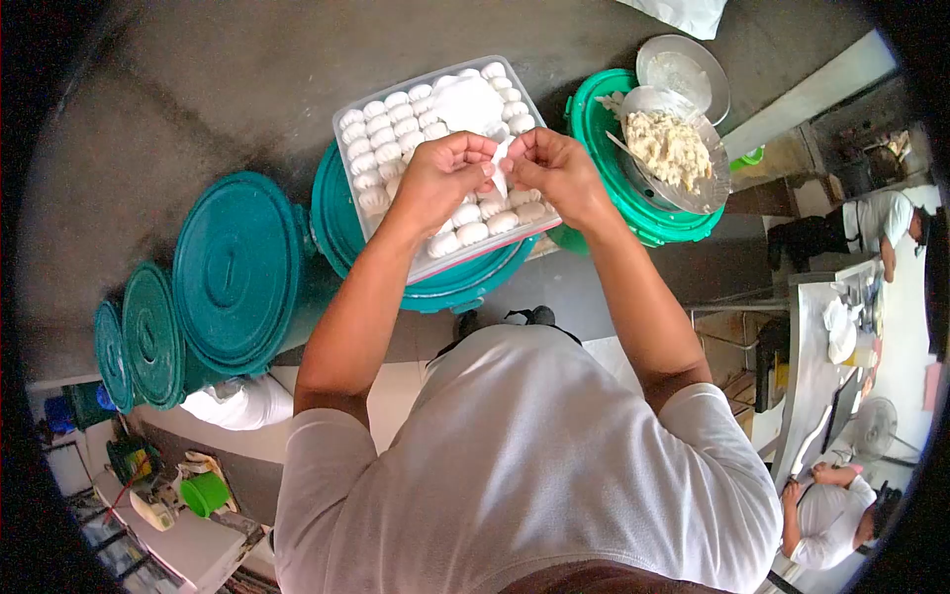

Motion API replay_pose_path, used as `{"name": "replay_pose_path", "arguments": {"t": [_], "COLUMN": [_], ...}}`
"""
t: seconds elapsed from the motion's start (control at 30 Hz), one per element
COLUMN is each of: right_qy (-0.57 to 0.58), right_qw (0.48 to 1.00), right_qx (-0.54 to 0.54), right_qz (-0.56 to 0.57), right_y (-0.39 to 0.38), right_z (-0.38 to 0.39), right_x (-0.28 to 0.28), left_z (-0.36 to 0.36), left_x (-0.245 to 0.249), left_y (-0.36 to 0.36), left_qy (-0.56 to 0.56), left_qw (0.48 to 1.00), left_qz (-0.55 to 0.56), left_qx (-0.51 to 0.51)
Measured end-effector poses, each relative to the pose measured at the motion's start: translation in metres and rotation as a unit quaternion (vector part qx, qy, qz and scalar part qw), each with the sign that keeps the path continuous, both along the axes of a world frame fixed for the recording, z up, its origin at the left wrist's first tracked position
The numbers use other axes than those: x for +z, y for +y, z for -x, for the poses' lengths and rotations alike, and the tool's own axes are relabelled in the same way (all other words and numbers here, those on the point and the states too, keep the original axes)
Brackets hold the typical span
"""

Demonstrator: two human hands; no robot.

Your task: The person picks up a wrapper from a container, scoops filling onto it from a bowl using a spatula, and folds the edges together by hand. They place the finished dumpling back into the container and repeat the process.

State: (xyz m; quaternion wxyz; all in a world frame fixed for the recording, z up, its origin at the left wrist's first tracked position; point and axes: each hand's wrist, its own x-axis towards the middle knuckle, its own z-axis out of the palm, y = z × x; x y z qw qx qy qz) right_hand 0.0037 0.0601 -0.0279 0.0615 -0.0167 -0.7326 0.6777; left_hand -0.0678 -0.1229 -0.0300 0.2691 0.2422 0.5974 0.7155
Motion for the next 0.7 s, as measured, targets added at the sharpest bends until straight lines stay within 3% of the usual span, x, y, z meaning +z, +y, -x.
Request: {"name": "replay_pose_path", "arguments": {"t": [0.07, 0.3, 0.47, 0.6, 0.7], "right_qy": [-0.012, -0.044, -0.106, -0.114, -0.092], "right_qw": [0.998, 0.993, 0.954, 0.965, 0.985], "right_qx": [0.008, 0.008, -0.020, -0.013, -0.018], "right_qz": [0.060, 0.109, 0.279, 0.235, 0.146], "right_y": [0.001, 0.001, 0.004, -0.011, -0.007], "right_z": [-0.002, -0.001, 0.000, 0.005, 0.007], "right_x": [0.000, -0.003, -0.002, 0.000, -0.001], "left_z": [0.002, -0.001, 0.005, -0.003, 0.008], "left_x": [-0.003, 0.000, -0.001, -0.006, -0.006], "left_y": [-0.001, -0.007, -0.016, 0.000, -0.010], "left_qy": [0.005, -0.008, -0.249, -0.152, -0.189], "left_qw": [1.000, 1.000, 0.960, 0.985, 0.978], "left_qz": [-0.008, -0.014, -0.123, -0.081, -0.064], "left_qx": [0.003, 0.011, 0.040, 0.018, 0.066]}}
